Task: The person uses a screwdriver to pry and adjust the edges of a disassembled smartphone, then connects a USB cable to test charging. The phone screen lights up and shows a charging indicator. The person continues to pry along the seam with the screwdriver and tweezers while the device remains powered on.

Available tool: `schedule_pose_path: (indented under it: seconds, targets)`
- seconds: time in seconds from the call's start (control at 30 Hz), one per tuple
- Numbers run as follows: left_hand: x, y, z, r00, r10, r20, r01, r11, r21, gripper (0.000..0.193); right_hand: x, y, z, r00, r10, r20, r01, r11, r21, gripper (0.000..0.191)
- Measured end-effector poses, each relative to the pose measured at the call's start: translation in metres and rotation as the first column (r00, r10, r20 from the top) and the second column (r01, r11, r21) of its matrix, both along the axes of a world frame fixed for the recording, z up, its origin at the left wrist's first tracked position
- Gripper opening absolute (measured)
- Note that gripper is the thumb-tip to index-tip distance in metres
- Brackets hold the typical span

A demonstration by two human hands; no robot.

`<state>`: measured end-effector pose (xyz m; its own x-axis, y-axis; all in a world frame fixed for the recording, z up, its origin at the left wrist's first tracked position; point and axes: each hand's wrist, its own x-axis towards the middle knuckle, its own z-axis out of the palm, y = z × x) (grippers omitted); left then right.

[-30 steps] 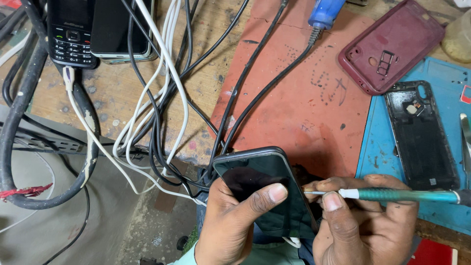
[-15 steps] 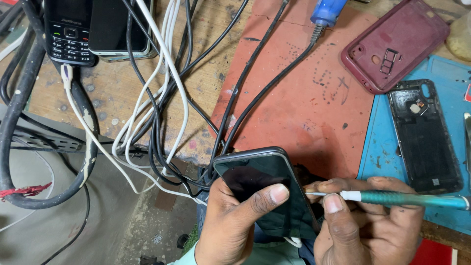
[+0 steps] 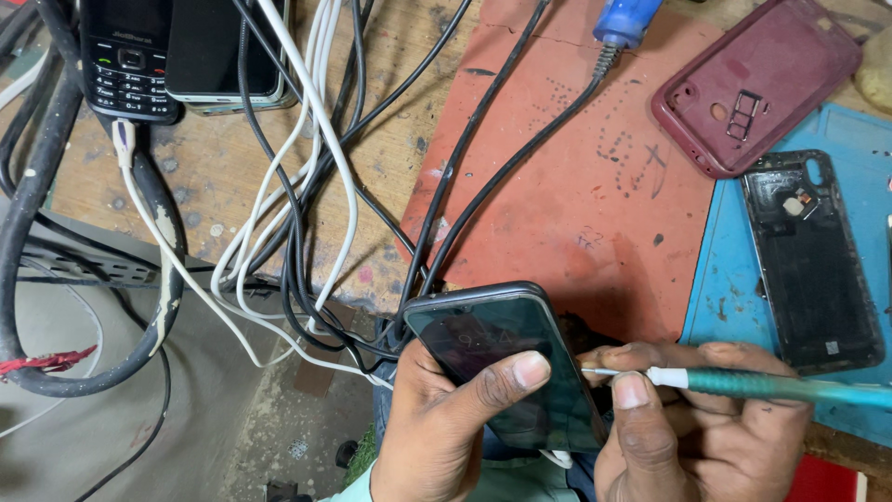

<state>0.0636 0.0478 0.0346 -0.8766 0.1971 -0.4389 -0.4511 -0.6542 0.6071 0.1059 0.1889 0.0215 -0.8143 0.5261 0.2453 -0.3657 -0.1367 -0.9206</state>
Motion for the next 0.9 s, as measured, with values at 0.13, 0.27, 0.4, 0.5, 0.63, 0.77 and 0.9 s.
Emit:
schedule_pose_path:
  seconds: [0.13, 0.27, 0.4, 0.5, 0.63, 0.77, 0.9]
  targets:
    - [-0.0001, -0.0002, 0.0007, 1.0, -0.003, 0.015, 0.003, 1.0, 0.005, 0.028, -0.0019, 0.0006, 0.0018, 1.0, 0.019, 0.013, -0.019, 1.0, 0.006, 0.044]
    - [0.0004, 0.0012, 0.0022, 1.0, 0.004, 0.023, -0.004, 1.0, 0.003, 0.028, -0.0037, -0.0002, 0.005, 1.0, 0.008, 0.001, -0.008, 1.0, -0.026, 0.043]
    - [0.0003, 0.0019, 0.0024, 1.0, -0.003, 0.02, 0.003, 1.0, -0.013, 0.027, -0.0041, -0.0005, 0.007, 1.0, -0.002, 0.003, 0.002, 1.0, -0.024, 0.042]
    - [-0.0001, 0.0018, 0.0019, 1.0, -0.006, 0.014, 0.006, 1.0, -0.03, 0.026, -0.0039, -0.0003, 0.007, 1.0, -0.002, -0.006, 0.002, 0.999, -0.039, 0.042]
    - [0.0, 0.002, 0.0009, 1.0, -0.002, -0.006, 0.002, 0.999, -0.044, 0.026, -0.0038, -0.0007, 0.0056, 1.0, 0.003, -0.022, -0.004, 0.999, -0.048, 0.042]
    - [-0.0008, 0.0011, -0.001, 1.0, -0.015, -0.022, 0.014, 0.998, -0.06, 0.024, -0.0035, -0.0006, 0.006, 1.0, 0.022, -0.014, -0.022, 1.0, 0.016, 0.042]
    - [-0.0002, 0.0014, -0.0032, 1.0, -0.002, -0.026, 0.001, 0.999, -0.039, 0.023, -0.0026, 0.0026, 0.0073, 0.998, 0.06, 0.024, -0.06, 0.998, 0.024, 0.041]
